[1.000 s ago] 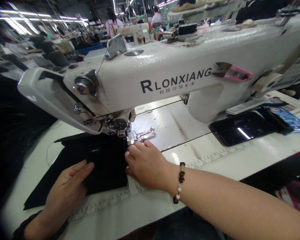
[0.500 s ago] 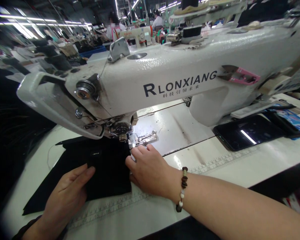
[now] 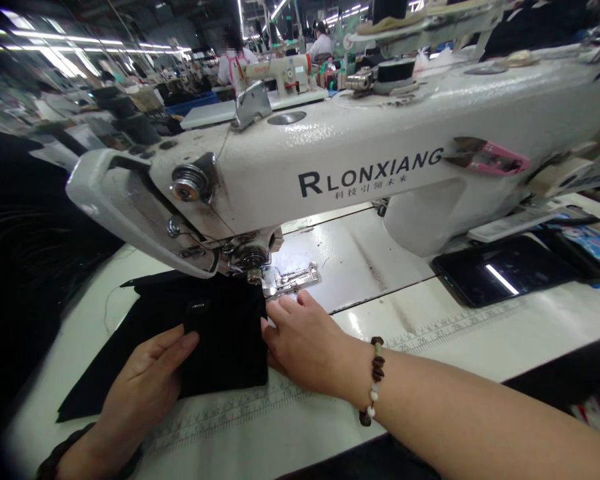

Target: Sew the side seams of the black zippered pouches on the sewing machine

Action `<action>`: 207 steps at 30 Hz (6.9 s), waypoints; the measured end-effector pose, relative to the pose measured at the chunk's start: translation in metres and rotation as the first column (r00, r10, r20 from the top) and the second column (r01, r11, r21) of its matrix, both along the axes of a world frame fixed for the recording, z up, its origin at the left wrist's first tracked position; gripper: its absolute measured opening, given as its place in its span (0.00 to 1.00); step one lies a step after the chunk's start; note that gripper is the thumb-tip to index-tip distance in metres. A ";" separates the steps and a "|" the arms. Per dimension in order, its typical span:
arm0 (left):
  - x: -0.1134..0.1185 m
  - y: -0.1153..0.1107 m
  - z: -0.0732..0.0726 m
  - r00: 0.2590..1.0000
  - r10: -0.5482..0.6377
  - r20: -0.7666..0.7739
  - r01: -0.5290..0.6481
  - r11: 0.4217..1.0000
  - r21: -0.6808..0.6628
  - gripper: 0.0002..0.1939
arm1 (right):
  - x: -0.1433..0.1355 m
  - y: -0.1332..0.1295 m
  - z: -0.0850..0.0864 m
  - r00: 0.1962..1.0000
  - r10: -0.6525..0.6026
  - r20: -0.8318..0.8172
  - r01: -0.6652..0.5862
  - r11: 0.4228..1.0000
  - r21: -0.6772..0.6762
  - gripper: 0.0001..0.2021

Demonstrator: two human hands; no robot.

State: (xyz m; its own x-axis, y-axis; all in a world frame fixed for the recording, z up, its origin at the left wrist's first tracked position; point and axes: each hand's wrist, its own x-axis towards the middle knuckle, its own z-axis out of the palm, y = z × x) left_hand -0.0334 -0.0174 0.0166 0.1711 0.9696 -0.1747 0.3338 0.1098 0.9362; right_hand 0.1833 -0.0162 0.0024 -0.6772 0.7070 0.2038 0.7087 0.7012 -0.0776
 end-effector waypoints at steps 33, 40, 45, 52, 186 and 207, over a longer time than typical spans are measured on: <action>0.014 -0.008 -0.009 0.669 -0.191 -0.718 0.739 0.268 0.618 0.12 | 0.021 -0.038 0.017 0.913 0.409 -0.014 -0.409 0.911 -0.046 0.13; 0.014 -0.011 -0.017 0.632 -0.154 -0.759 0.770 0.233 0.594 0.12 | 0.020 -0.038 0.016 0.906 0.424 -0.009 -0.424 0.904 -0.054 0.14; 0.016 -0.012 -0.019 0.622 -0.164 -0.766 0.781 0.212 0.588 0.13 | 0.020 -0.038 0.016 0.904 0.427 -0.019 -0.427 0.904 0.002 0.13; 0.014 -0.011 -0.019 0.635 -0.194 -0.748 0.772 0.200 0.604 0.11 | 0.021 -0.040 0.013 0.906 0.423 -0.026 -0.421 0.906 0.041 0.11; 0.034 0.016 -0.013 0.606 -0.079 -0.792 0.666 0.596 0.450 0.13 | 0.011 0.020 0.005 0.989 0.091 0.119 -0.087 0.995 -0.038 0.09; 0.020 -0.092 0.009 0.422 -0.260 -0.868 0.879 0.350 0.323 0.33 | 0.029 -0.098 0.051 0.987 -0.137 -0.084 0.027 0.657 -0.753 0.09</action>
